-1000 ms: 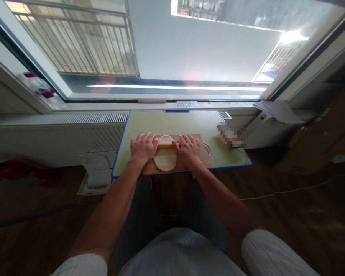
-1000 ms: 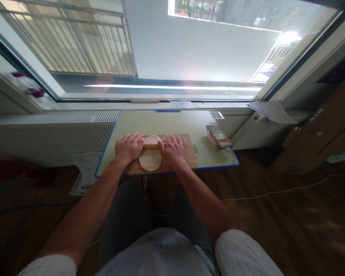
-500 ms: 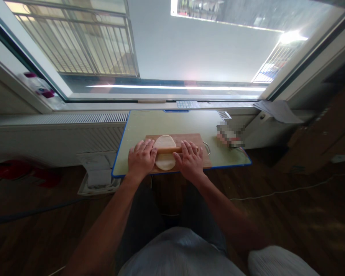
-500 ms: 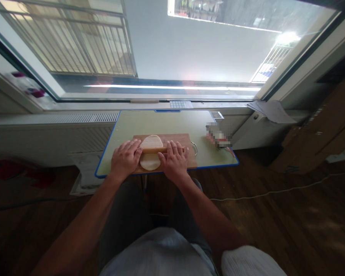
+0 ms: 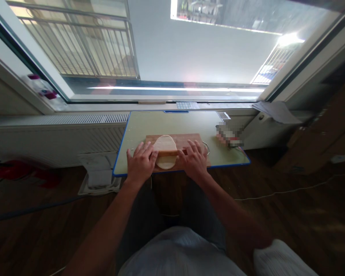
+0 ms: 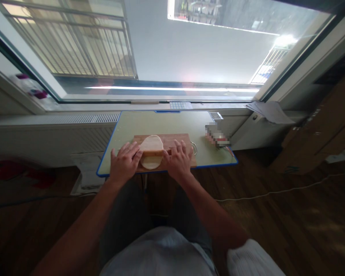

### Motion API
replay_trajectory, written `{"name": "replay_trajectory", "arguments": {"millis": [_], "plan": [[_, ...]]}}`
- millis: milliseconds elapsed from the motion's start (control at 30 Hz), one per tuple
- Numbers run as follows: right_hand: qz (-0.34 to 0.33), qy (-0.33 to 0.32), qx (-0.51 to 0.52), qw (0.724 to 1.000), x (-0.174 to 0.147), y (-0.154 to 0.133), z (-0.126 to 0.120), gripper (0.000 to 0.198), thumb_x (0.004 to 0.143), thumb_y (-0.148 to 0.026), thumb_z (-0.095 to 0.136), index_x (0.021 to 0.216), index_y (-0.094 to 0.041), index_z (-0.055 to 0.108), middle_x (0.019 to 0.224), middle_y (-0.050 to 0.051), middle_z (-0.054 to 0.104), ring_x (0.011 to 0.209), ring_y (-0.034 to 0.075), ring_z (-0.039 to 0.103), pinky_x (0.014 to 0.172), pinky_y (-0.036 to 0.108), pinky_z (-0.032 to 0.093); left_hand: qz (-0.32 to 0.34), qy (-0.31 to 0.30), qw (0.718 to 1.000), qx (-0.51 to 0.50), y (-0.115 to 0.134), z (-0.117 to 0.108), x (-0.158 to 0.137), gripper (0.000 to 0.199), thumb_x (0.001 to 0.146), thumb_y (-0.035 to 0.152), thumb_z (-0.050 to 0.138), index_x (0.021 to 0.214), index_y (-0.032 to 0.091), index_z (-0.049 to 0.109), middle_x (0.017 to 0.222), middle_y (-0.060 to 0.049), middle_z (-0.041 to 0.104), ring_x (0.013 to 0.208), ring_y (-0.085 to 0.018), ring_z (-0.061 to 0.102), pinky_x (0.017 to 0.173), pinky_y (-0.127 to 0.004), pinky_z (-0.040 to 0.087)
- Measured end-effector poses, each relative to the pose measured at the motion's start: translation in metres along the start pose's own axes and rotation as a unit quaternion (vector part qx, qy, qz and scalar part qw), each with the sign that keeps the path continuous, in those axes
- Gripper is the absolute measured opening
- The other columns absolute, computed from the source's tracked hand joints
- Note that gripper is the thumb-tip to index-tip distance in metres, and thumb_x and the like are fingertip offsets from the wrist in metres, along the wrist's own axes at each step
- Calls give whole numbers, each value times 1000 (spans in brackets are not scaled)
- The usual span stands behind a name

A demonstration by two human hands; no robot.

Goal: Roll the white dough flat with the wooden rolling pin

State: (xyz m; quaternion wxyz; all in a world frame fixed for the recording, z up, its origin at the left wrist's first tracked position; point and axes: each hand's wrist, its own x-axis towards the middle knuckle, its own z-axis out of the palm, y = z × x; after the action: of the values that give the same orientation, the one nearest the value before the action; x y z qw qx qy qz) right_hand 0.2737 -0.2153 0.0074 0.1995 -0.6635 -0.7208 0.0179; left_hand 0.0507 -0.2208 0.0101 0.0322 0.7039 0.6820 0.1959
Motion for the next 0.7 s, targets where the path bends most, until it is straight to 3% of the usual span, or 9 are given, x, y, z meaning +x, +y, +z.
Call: {"name": "replay_trajectory", "arguments": {"millis": [167, 367, 533, 700], "plan": [[11, -26, -4, 1000, 44, 1, -1, 56, 114, -56, 39, 156, -25, 59, 170, 13, 51, 160, 35, 37, 130, 72, 21, -45, 32, 998, -2, -1, -2, 44, 55, 110, 48, 34, 152, 31, 64, 168, -8, 55, 158, -31, 44, 135, -68, 15], [21, -28, -49, 998, 70, -4, -2, 51, 113, -59, 37, 135, -28, 71, 148, 13, 68, 140, 35, 52, 124, 66, 29, -92, -23, 995, 5, -7, 4, 81, 53, 107, 46, 38, 148, 31, 67, 168, -11, 53, 156, -34, 44, 131, -74, 20], [39, -53, -58, 996, 82, -4, -1, 54, 111, -63, 39, 137, -29, 71, 144, 12, 70, 136, 35, 54, 119, 59, 35, -111, -85, 990, 17, -9, 6, 93, 58, 107, 47, 34, 155, 30, 61, 172, -9, 49, 157, -36, 42, 130, -77, 22], [15, -25, -49, 998, 73, 1, 5, 54, 110, -62, 41, 139, -26, 71, 146, 12, 70, 137, 35, 53, 123, 63, 31, -92, -83, 992, 28, -11, 8, 83, 59, 107, 49, 35, 157, 29, 60, 172, -10, 48, 156, -37, 43, 129, -74, 26]]}}
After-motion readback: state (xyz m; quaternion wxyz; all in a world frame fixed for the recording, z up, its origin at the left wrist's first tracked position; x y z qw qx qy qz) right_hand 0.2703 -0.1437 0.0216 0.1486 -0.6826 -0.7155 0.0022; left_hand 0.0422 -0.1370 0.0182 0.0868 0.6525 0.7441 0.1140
